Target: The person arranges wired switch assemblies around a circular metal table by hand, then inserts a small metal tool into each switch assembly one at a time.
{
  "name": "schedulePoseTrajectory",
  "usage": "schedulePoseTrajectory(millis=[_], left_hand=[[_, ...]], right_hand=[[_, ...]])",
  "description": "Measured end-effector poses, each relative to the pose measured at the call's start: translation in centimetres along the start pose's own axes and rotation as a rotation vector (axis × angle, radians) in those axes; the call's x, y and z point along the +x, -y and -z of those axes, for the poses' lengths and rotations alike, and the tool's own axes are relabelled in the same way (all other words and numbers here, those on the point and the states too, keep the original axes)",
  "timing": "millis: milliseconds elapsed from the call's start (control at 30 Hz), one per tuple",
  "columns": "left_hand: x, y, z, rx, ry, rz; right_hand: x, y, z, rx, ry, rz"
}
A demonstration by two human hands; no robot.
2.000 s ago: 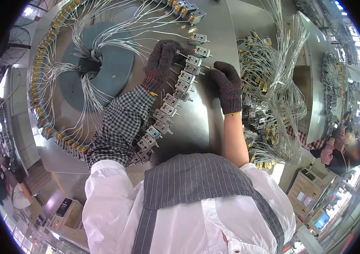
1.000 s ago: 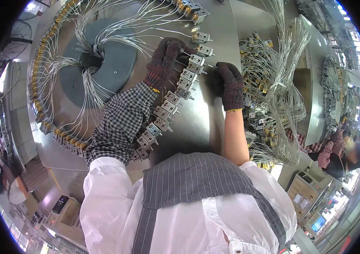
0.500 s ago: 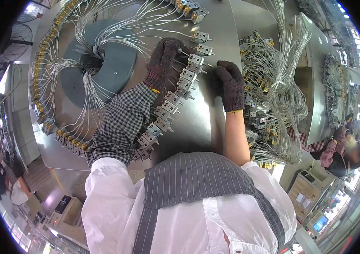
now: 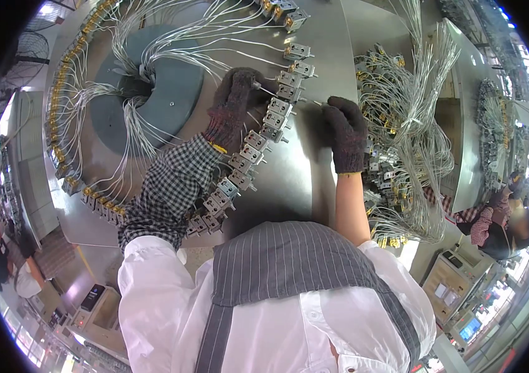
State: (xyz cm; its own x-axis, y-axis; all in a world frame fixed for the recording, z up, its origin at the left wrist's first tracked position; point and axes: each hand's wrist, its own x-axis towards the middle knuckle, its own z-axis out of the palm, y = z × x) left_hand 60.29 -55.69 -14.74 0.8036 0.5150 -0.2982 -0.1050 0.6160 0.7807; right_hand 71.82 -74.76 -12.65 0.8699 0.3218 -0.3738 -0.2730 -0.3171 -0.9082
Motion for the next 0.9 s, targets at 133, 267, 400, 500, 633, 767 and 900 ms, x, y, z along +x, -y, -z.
schedulePoseTrajectory(millis=[133,267,400,500,633,767,900], left_hand=[[0.4,0.9,0.1,-0.007,0.015,0.054],[1.0,1.1,0.3,0.093,0.052,0.008],[1.3,1.2,0.4,0.141,0.010,0.050],[1.3,1.7,1.2,0.236,0.050,0.017],[1.4,1.1,1.0,0.240,0.101,0.031],[1.1,0.6,0.7,0.088,0.101,0.079],[0.7,-0.1,0.1,0.049,0.076,0.104]], right_hand=[[-0.6,-0.9,0.1,0.001,-0.008,0.021],[-0.6,-1.0,-0.3,0.044,0.021,0.067],[-0.5,-0.6,-0.6,0.035,0.041,0.055],[-0.6,-0.4,-0.7,0.018,0.009,-0.053],[-0.5,-0.7,-0.3,-0.101,0.059,0.110],[-0.7,-1.2,-0.2,-0.079,0.085,0.096],[-0.8,-1.2,-0.1,-0.041,0.078,0.081]])
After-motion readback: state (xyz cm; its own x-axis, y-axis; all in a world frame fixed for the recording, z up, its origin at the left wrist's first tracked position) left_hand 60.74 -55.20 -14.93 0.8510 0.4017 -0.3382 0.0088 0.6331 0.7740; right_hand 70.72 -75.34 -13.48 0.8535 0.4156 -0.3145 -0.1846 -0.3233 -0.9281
